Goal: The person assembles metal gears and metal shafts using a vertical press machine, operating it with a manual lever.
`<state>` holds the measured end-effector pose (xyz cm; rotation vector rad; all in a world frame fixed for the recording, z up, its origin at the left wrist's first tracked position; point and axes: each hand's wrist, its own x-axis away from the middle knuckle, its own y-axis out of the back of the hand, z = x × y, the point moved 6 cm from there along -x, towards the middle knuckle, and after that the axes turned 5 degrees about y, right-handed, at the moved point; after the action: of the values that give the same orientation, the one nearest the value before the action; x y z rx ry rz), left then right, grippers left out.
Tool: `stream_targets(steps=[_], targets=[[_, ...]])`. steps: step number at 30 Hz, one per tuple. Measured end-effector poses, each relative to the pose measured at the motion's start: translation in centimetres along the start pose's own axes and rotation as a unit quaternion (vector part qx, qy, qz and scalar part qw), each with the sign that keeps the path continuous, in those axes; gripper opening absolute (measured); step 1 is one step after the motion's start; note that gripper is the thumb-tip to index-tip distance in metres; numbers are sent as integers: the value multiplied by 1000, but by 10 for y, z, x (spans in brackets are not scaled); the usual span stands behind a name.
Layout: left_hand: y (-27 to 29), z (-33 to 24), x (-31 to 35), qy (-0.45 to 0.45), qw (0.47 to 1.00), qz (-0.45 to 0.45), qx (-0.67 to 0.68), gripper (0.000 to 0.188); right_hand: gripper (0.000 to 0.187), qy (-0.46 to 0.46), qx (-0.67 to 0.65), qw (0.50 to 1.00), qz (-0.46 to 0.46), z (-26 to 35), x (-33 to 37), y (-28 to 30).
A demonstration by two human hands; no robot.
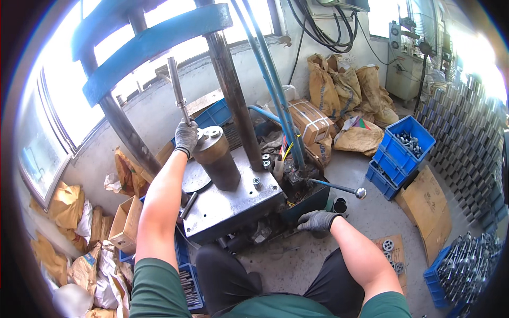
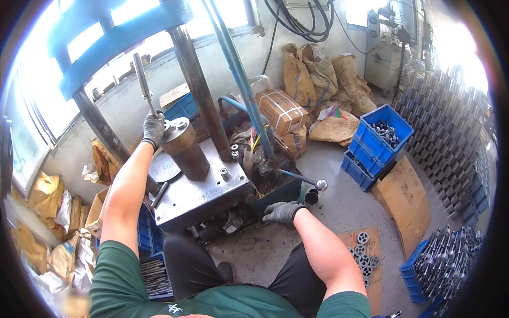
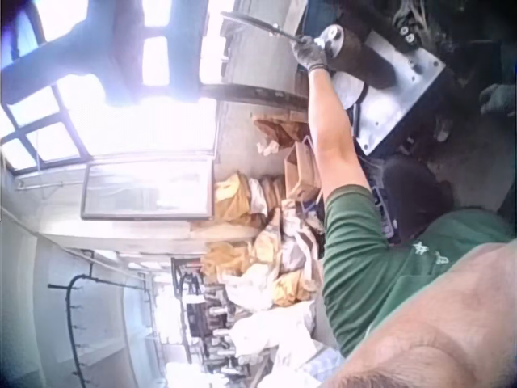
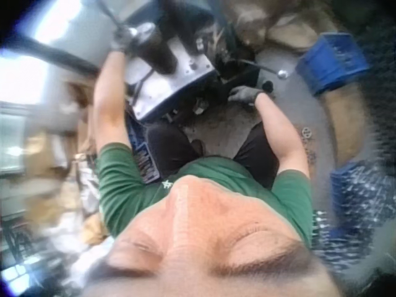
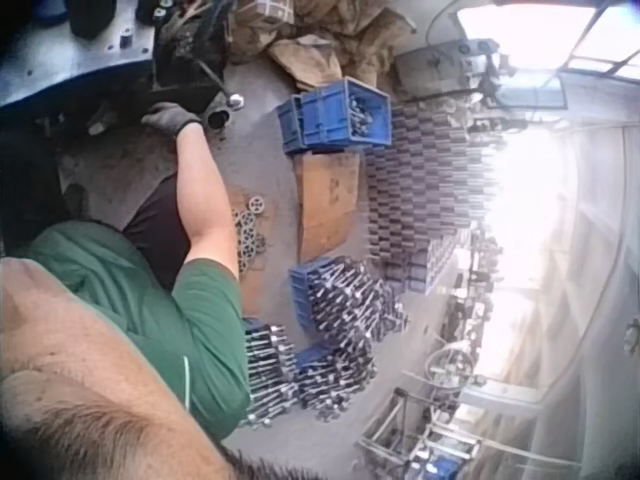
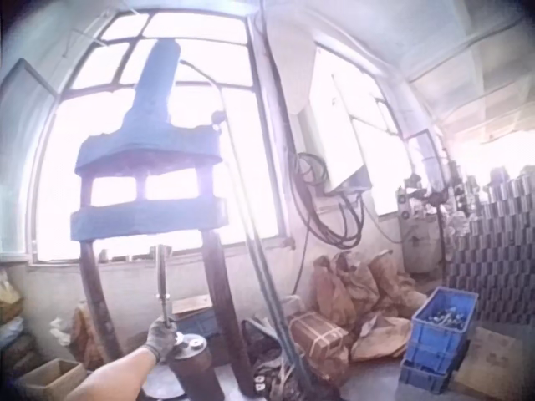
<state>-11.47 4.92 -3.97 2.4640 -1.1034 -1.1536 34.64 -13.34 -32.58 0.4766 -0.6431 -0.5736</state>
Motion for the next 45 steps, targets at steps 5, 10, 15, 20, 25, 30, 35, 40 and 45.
stream_targets(steps=[5, 10, 15, 20, 25, 30, 35, 40, 45], targets=[[-43, -12, -1, 26, 998, 53, 36, 16, 60, 10, 65, 998, -18, -14, 1, -2], [-57, 10, -8, 70, 983, 71, 157, 16, 60, 21, 86, 996, 4, 0, 4, -3], [-52, -7, 4, 41, 992, 88, 81, 16, 62, 13, 110, 994, -6, 12, 14, -2], [-58, -11, 5, 67, 990, 103, 76, 18, 52, 126, 186, 966, -127, 47, 44, 2], [-48, -5, 4, 64, 985, 86, 133, 22, 36, 193, 286, 906, -244, 165, 112, 47], [-31, -5, 7, 27, 977, 42, 205, 22, 28, 132, 485, 809, -304, 213, 156, 114], [-37, -35, 26, 58, 944, 96, 309, 12, 39, -28, 433, 895, -103, 123, 153, 130], [-27, -19, 20, 47, 945, 77, 316, 11, 45, 1, 343, 937, -68, 132, 149, 98], [-36, -21, 17, 56, 935, 101, 334, 13, 35, -22, 254, 964, -75, 87, 163, 67]])
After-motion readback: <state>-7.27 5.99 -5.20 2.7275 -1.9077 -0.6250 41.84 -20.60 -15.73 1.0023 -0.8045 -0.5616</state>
